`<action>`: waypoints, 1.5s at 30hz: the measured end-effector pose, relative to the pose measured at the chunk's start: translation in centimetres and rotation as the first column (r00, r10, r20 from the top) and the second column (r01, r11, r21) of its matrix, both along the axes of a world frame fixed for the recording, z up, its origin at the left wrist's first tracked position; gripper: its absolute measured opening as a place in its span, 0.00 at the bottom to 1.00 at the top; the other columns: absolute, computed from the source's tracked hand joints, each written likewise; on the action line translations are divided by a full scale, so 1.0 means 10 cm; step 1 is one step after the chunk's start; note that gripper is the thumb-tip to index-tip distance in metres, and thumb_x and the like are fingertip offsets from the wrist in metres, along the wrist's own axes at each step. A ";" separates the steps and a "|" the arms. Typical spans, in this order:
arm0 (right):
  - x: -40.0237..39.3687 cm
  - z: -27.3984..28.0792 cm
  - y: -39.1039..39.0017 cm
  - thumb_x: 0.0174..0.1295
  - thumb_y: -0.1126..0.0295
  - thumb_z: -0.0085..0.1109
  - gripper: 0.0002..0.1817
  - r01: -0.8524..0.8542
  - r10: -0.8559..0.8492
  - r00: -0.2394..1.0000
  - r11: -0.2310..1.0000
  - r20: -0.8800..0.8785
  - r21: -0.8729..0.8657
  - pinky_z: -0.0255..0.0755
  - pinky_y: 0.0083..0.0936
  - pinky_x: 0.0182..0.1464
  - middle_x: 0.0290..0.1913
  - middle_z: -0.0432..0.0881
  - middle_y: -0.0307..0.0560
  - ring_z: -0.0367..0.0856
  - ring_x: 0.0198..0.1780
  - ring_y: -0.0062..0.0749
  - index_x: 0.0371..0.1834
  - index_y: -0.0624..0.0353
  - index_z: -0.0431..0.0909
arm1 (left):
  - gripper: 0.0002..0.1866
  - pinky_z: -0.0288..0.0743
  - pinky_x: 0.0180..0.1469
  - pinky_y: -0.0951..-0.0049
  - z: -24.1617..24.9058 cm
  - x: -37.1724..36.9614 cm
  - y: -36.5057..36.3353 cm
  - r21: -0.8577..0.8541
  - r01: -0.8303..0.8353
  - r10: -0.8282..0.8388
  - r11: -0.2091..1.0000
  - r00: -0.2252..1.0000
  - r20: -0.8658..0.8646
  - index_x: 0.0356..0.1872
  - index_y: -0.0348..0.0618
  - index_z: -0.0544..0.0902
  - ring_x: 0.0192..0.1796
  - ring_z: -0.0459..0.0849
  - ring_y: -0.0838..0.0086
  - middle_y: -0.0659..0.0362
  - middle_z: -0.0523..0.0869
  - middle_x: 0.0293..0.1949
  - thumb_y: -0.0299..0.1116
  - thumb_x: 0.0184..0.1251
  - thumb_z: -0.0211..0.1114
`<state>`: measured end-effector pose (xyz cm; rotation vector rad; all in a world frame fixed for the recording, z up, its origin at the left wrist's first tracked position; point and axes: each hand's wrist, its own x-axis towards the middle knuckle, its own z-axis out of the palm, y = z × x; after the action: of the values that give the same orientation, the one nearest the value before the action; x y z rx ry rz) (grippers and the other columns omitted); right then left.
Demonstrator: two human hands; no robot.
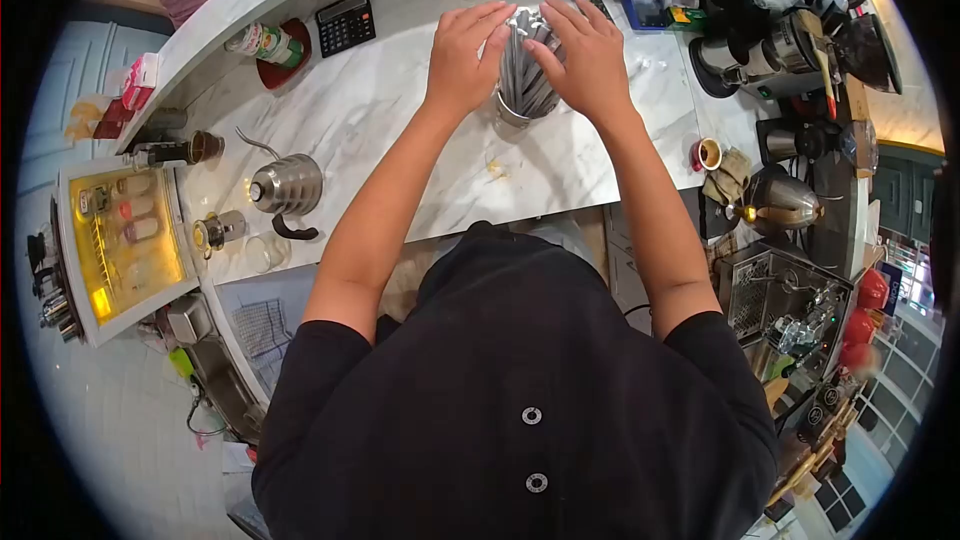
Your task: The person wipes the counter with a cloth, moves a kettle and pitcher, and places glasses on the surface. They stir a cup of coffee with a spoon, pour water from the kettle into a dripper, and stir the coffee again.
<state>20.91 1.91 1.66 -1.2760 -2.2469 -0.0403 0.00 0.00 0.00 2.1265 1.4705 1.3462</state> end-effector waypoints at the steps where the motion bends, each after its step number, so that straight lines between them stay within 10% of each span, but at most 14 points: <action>1: -0.01 0.02 -0.03 0.71 0.51 0.71 0.31 -0.011 0.011 1.000 1.000 0.000 -0.001 0.65 0.51 0.76 0.76 0.80 0.43 0.74 0.78 0.53 0.73 0.51 0.81 | 0.18 0.74 0.70 0.57 -0.03 -0.01 -0.03 -0.016 -0.001 0.001 1.000 1.000 0.015 0.65 0.49 0.90 0.64 0.80 0.56 0.54 0.87 0.66 0.37 0.80 0.64; 12: 0.08 0.06 -0.08 0.69 0.51 0.72 0.32 -0.093 0.115 0.977 0.987 -0.177 0.129 0.64 0.55 0.76 0.77 0.77 0.50 0.72 0.77 0.54 0.72 0.56 0.79 | 0.23 0.74 0.68 0.58 -0.30 0.06 -0.14 -0.020 -0.070 0.072 0.997 0.988 0.133 0.76 0.53 0.82 0.63 0.79 0.57 0.50 0.82 0.69 0.44 0.87 0.56; 15: 0.31 -0.10 -0.28 0.70 0.57 0.73 0.31 0.002 0.041 0.918 0.994 -0.394 0.109 0.66 0.51 0.76 0.74 0.78 0.58 0.73 0.76 0.58 0.72 0.59 0.78 | 0.27 0.76 0.66 0.59 -0.50 0.05 -0.31 -0.121 -0.058 0.114 0.991 0.838 0.533 0.82 0.52 0.72 0.64 0.79 0.61 0.50 0.81 0.69 0.49 0.91 0.50; 20: 0.46 -0.78 -0.78 0.70 0.63 0.72 0.35 -0.070 -0.219 0.820 0.879 -0.529 -0.472 0.68 0.44 0.75 0.72 0.76 0.66 0.75 0.73 0.60 0.75 0.67 0.71 | 0.32 0.80 0.56 0.65 -0.93 0.03 -0.62 -0.743 0.210 0.350 0.635 0.780 0.519 0.81 0.46 0.69 0.57 0.85 0.70 0.55 0.84 0.67 0.56 0.91 0.43; 27: 0.41 -0.97 -0.80 0.60 0.60 0.82 0.48 -0.108 -0.218 0.858 0.809 -0.465 -0.578 0.73 0.42 0.73 0.72 0.75 0.63 0.76 0.74 0.56 0.79 0.67 0.64 | 0.29 0.82 0.55 0.68 -1.15 0.36 -0.53 -0.745 0.198 0.339 0.637 0.796 0.502 0.81 0.43 0.71 0.56 0.87 0.70 0.55 0.85 0.59 0.51 0.92 0.47; 31: 0.56 -1.10 -0.51 0.59 0.61 0.83 0.48 -0.027 -0.289 0.850 0.811 -0.440 -0.585 0.75 0.42 0.71 0.71 0.76 0.62 0.78 0.71 0.55 0.79 0.66 0.65 | 0.34 0.79 0.65 0.59 -1.20 0.47 -0.35 -0.625 0.440 0.327 0.644 0.581 0.746 0.84 0.44 0.65 0.63 0.86 0.61 0.46 0.82 0.68 0.58 0.93 0.37; 39: 0.61 -1.25 0.31 0.58 0.58 0.84 0.48 0.059 -0.283 0.876 0.866 -0.391 -0.496 0.80 0.41 0.59 0.68 0.82 0.56 0.86 0.62 0.49 0.79 0.62 0.68 | 0.36 0.78 0.59 0.64 -1.36 0.35 -0.41 -0.735 0.140 0.519 0.664 0.621 0.587 0.81 0.46 0.70 0.58 0.85 0.67 0.50 0.85 0.64 0.61 0.91 0.35; 45: 0.48 -1.24 0.81 0.61 0.56 0.81 0.48 0.064 -0.299 0.880 0.844 -0.370 -0.532 0.75 0.43 0.71 0.71 0.79 0.61 0.81 0.70 0.55 0.81 0.62 0.66 | 0.29 0.76 0.53 0.70 -1.46 0.26 -0.65 -0.761 -0.027 0.592 0.648 0.646 0.482 0.76 0.44 0.75 0.53 0.85 0.72 0.54 0.88 0.57 0.52 0.92 0.40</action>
<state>25.67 10.00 -10.75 -1.5769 -1.7774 0.7493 2.63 -6.52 -14.65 0.7103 1.6658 1.1900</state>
